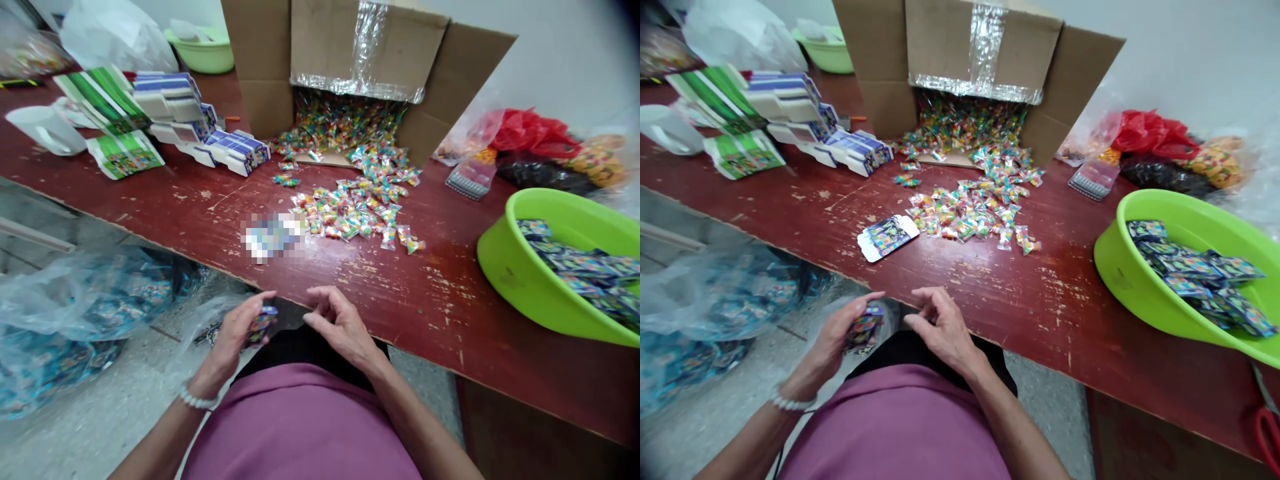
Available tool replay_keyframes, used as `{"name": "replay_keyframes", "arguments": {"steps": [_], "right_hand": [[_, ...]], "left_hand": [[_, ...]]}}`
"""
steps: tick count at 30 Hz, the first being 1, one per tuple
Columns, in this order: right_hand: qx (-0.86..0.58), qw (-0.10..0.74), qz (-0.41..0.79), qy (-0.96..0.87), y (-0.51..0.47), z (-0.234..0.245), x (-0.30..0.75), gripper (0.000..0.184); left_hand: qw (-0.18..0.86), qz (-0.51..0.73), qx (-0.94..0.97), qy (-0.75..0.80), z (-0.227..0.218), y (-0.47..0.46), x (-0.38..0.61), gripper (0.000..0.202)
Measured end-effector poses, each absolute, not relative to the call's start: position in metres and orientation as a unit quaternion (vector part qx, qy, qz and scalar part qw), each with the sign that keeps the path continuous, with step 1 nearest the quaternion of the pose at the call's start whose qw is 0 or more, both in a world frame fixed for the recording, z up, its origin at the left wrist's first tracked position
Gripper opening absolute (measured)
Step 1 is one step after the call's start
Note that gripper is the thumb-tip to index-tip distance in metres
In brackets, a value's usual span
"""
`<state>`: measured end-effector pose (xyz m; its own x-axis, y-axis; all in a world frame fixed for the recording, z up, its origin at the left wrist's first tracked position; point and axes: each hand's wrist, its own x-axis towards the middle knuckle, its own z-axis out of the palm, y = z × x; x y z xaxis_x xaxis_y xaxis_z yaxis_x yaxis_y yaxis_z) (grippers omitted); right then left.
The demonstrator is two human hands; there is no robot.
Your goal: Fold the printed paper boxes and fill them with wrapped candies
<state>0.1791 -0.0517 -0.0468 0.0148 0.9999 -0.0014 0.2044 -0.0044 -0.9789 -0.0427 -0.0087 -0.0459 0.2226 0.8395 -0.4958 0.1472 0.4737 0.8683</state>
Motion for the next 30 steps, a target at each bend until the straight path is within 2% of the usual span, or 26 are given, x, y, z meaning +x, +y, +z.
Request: {"name": "replay_keyframes", "arguments": {"steps": [3, 5, 9, 12, 17, 22, 24, 28, 30], "right_hand": [[-0.582, 0.462, 0.473, -0.473, -0.045, -0.053, 0.186, 0.026], [-0.59, 0.458, 0.48, -0.459, -0.042, -0.055, 0.188, 0.024], [-0.607, 0.436, 0.444, -0.494, -0.042, -0.055, 0.187, 0.02], [-0.61, 0.425, 0.418, -0.523, -0.044, -0.054, 0.187, 0.015], [-0.618, 0.438, 0.428, -0.494, -0.046, -0.059, 0.189, 0.015], [-0.62, 0.44, 0.45, -0.468, -0.045, -0.061, 0.188, 0.016], [-0.611, 0.456, 0.485, -0.428, -0.042, -0.059, 0.186, 0.022], [-0.56, 0.544, 0.547, -0.302, -0.03, -0.054, 0.182, 0.048], [-0.535, 0.583, 0.548, -0.273, -0.021, -0.051, 0.181, 0.049]], "left_hand": [[0.475, 0.19, 0.559, 0.653, -0.051, -0.002, -0.091, 0.059], [0.352, 0.18, 0.632, 0.667, -0.048, 0.004, -0.104, 0.058], [0.148, 0.24, 0.753, 0.595, -0.032, 0.036, -0.075, 0.05], [0.04, 0.191, 0.796, 0.573, -0.028, 0.073, -0.037, 0.063], [-0.029, 0.101, 0.817, 0.567, -0.043, 0.114, -0.014, 0.069], [-0.107, 0.147, 0.831, 0.526, -0.051, 0.12, -0.023, 0.065], [-0.127, 0.19, 0.824, 0.518, -0.046, 0.113, -0.023, 0.063], [-0.11, 0.253, 0.846, 0.455, -0.036, 0.08, -0.013, 0.059], [-0.058, 0.269, 0.865, 0.421, -0.035, 0.058, -0.004, 0.056]]}}
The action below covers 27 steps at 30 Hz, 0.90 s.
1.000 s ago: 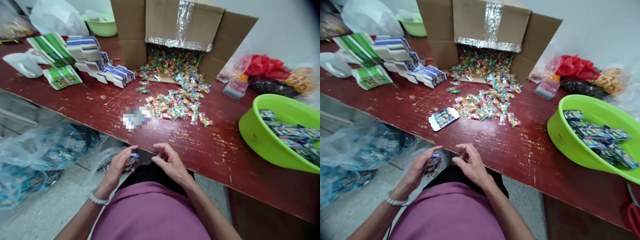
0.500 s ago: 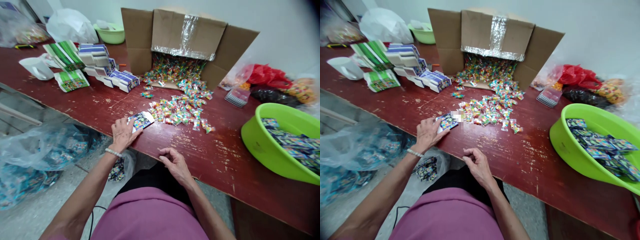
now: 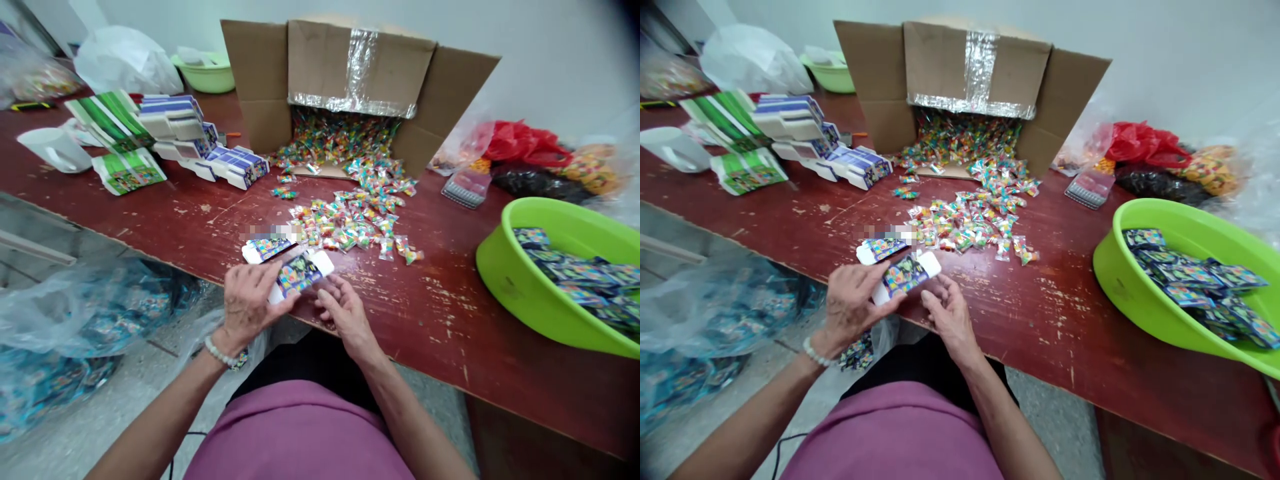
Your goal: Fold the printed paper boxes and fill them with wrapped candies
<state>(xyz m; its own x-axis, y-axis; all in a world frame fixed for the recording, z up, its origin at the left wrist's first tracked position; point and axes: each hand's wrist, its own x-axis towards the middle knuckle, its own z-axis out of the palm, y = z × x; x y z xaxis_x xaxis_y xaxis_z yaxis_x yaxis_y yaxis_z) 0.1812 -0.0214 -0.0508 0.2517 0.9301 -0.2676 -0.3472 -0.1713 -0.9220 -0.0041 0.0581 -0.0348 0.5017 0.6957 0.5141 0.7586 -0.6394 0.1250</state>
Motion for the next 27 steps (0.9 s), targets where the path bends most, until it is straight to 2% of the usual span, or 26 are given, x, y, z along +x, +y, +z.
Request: {"name": "replay_keyframes", "arguments": {"steps": [3, 7, 9, 12, 15, 20, 24, 27], "right_hand": [[-0.512, 0.622, 0.533, -0.259, -0.014, -0.046, 0.184, 0.038], [-0.477, 0.618, 0.559, -0.279, -0.021, -0.039, 0.193, 0.036], [-0.458, 0.583, 0.589, -0.321, -0.028, -0.034, 0.195, 0.032], [-0.419, 0.545, 0.625, -0.369, -0.036, -0.027, 0.193, 0.026], [-0.383, 0.547, 0.643, -0.376, -0.039, -0.023, 0.191, 0.027], [-0.396, 0.532, 0.647, -0.376, -0.043, -0.02, 0.193, 0.031], [-0.385, 0.528, 0.664, -0.364, -0.046, -0.015, 0.192, 0.041], [-0.399, 0.536, 0.654, -0.355, -0.048, -0.016, 0.189, 0.032]], "left_hand": [[-0.119, -0.292, -0.842, -0.437, -0.034, 0.032, 0.007, 0.055], [-0.555, -0.239, -0.651, -0.459, -0.021, 0.024, 0.011, 0.046], [-0.727, -0.154, -0.547, -0.385, -0.013, 0.025, 0.011, 0.043], [-0.876, -0.062, -0.414, -0.239, -0.009, 0.023, 0.014, 0.047], [-0.919, -0.069, -0.34, -0.184, -0.016, 0.015, 0.018, 0.051], [-0.882, -0.126, -0.393, -0.228, -0.022, 0.006, 0.026, 0.054], [-0.852, -0.168, -0.402, -0.291, -0.017, 0.002, 0.032, 0.044], [-0.829, -0.197, -0.398, -0.34, -0.016, 0.0, 0.037, 0.036]]}}
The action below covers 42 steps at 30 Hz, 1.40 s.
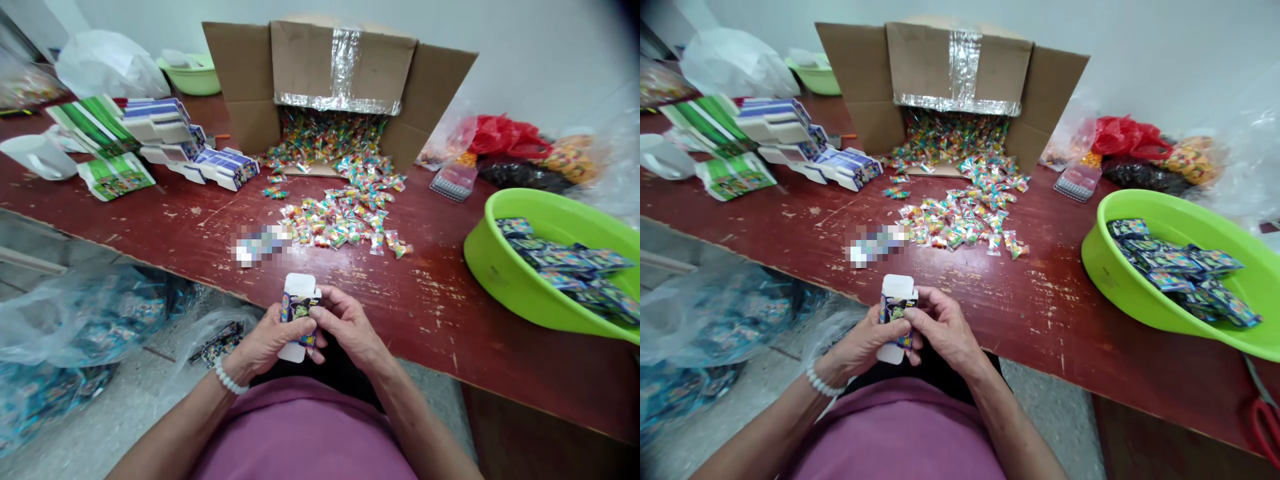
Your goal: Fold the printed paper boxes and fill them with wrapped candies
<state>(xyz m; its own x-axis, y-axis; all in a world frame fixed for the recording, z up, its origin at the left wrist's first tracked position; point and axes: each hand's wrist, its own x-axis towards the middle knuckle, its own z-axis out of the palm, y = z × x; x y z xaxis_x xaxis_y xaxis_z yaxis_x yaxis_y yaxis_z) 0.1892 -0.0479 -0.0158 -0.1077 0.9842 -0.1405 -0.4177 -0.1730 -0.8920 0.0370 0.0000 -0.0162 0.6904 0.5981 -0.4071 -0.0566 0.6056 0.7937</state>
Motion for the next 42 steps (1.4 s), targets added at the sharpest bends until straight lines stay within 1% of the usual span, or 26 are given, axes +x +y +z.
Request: {"name": "replay_keyframes", "arguments": {"steps": [3, 7, 9, 11, 13, 14, 15, 16, 18, 19, 21, 23, 25, 28, 30, 32, 33, 35, 36, 37, 39, 40, 42], "right_hand": [[-0.442, 0.55, 0.625, -0.334, -0.048, -0.02, 0.187, 0.025], [-0.537, 0.572, 0.508, -0.354, -0.045, -0.026, 0.191, 0.025], [-0.552, 0.564, 0.494, -0.365, -0.043, -0.026, 0.195, 0.026], [-0.555, 0.564, 0.498, -0.353, -0.042, -0.025, 0.196, 0.028], [-0.549, 0.585, 0.503, -0.323, -0.042, -0.025, 0.194, 0.041], [-0.543, 0.6, 0.502, -0.306, -0.042, -0.025, 0.192, 0.048], [-0.536, 0.614, 0.499, -0.294, -0.043, -0.025, 0.19, 0.049], [-0.528, 0.625, 0.496, -0.292, -0.043, -0.026, 0.187, 0.046], [-0.515, 0.638, 0.485, -0.304, -0.045, -0.028, 0.183, 0.032], [-0.509, 0.64, 0.484, -0.311, -0.046, -0.029, 0.182, 0.026], [-0.503, 0.635, 0.499, -0.309, -0.047, -0.031, 0.183, 0.022], [-0.507, 0.618, 0.525, -0.291, -0.047, -0.031, 0.187, 0.023], [-0.518, 0.589, 0.556, -0.275, -0.045, -0.03, 0.194, 0.028], [-0.516, 0.542, 0.606, -0.268, -0.043, -0.027, 0.205, 0.033], [-0.497, 0.545, 0.614, -0.281, -0.042, -0.026, 0.21, 0.033], [-0.477, 0.555, 0.604, -0.315, -0.042, -0.025, 0.213, 0.037], [-0.472, 0.556, 0.596, -0.336, -0.042, -0.025, 0.213, 0.035], [-0.477, 0.553, 0.573, -0.372, -0.044, -0.024, 0.212, 0.024], [-0.483, 0.556, 0.558, -0.382, -0.045, -0.024, 0.211, 0.021], [-0.492, 0.563, 0.539, -0.388, -0.046, -0.024, 0.21, 0.02], [-0.514, 0.571, 0.487, -0.415, -0.047, -0.022, 0.208, 0.017], [-0.523, 0.565, 0.459, -0.443, -0.047, -0.021, 0.208, 0.016], [-0.528, 0.545, 0.414, -0.504, -0.046, -0.02, 0.208, 0.015]], "left_hand": [[0.796, 0.225, 0.432, 0.359, -0.02, 0.001, 0.04, 0.032], [0.745, 0.242, 0.5, 0.37, -0.022, 0.003, 0.041, 0.028], [0.724, 0.277, 0.505, 0.38, -0.02, 0.001, 0.041, 0.038], [0.701, 0.318, 0.497, 0.4, -0.016, -0.003, 0.04, 0.057], [0.671, 0.343, 0.505, 0.421, -0.013, -0.008, 0.04, 0.071], [0.654, 0.345, 0.519, 0.428, -0.011, -0.01, 0.039, 0.073], [0.639, 0.344, 0.535, 0.433, -0.01, -0.011, 0.039, 0.071], [0.626, 0.343, 0.548, 0.436, -0.01, -0.012, 0.039, 0.067], [0.62, 0.34, 0.558, 0.434, -0.01, -0.011, 0.039, 0.056], [0.628, 0.34, 0.553, 0.429, -0.011, -0.01, 0.039, 0.05], [0.66, 0.339, 0.528, 0.413, -0.013, -0.007, 0.037, 0.04], [0.696, 0.327, 0.501, 0.398, -0.014, -0.005, 0.035, 0.033], [0.715, 0.304, 0.496, 0.387, -0.015, -0.004, 0.032, 0.029], [0.716, 0.27, 0.529, 0.367, -0.013, -0.002, 0.028, 0.025], [0.708, 0.258, 0.553, 0.356, -0.011, -0.002, 0.027, 0.022], [0.707, 0.267, 0.554, 0.349, -0.009, -0.002, 0.027, 0.026], [0.714, 0.276, 0.54, 0.349, -0.008, -0.003, 0.028, 0.034], [0.743, 0.292, 0.487, 0.355, -0.008, -0.006, 0.03, 0.059], [0.763, 0.289, 0.454, 0.358, -0.008, -0.008, 0.031, 0.067], [0.786, 0.278, 0.422, 0.357, -0.008, -0.009, 0.033, 0.069], [0.826, 0.239, 0.375, 0.346, -0.008, -0.012, 0.035, 0.059], [0.838, 0.223, 0.36, 0.343, -0.008, -0.012, 0.036, 0.055], [0.842, 0.217, 0.345, 0.353, -0.009, -0.013, 0.038, 0.056]]}}
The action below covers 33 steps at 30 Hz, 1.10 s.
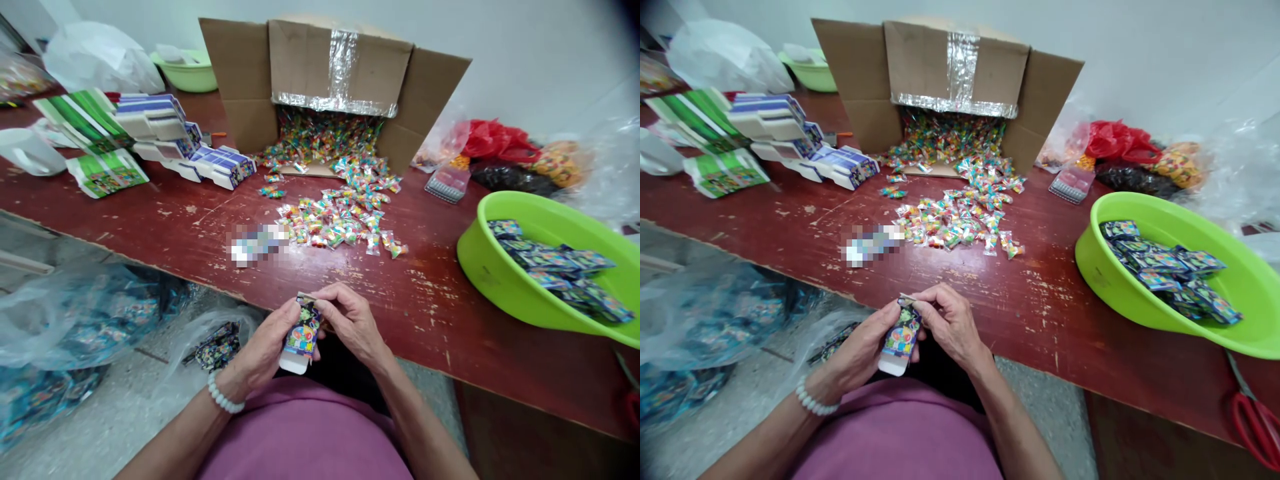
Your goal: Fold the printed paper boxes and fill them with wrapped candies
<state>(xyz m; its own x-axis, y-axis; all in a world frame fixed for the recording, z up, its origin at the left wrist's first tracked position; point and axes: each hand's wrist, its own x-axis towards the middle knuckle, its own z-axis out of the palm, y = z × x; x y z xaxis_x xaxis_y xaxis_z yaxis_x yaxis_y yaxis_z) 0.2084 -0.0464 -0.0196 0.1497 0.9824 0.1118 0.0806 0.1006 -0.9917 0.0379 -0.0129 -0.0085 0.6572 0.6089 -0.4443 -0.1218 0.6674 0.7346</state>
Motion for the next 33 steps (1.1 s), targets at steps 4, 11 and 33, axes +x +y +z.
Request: {"name": "replay_keyframes", "arguments": {"steps": [4, 11, 33], "right_hand": [[-0.522, 0.528, 0.456, -0.491, -0.044, -0.02, 0.21, 0.017], [-0.528, 0.516, 0.569, -0.362, -0.037, -0.018, 0.211, 0.024], [-0.501, 0.528, 0.552, -0.407, -0.045, -0.015, 0.215, 0.021]], "left_hand": [[0.821, 0.238, 0.343, 0.389, -0.01, -0.013, 0.043, 0.061], [0.78, 0.217, 0.418, 0.413, -0.012, -0.012, 0.049, 0.07], [0.776, 0.182, 0.462, 0.389, -0.011, -0.001, 0.045, 0.063]]}}
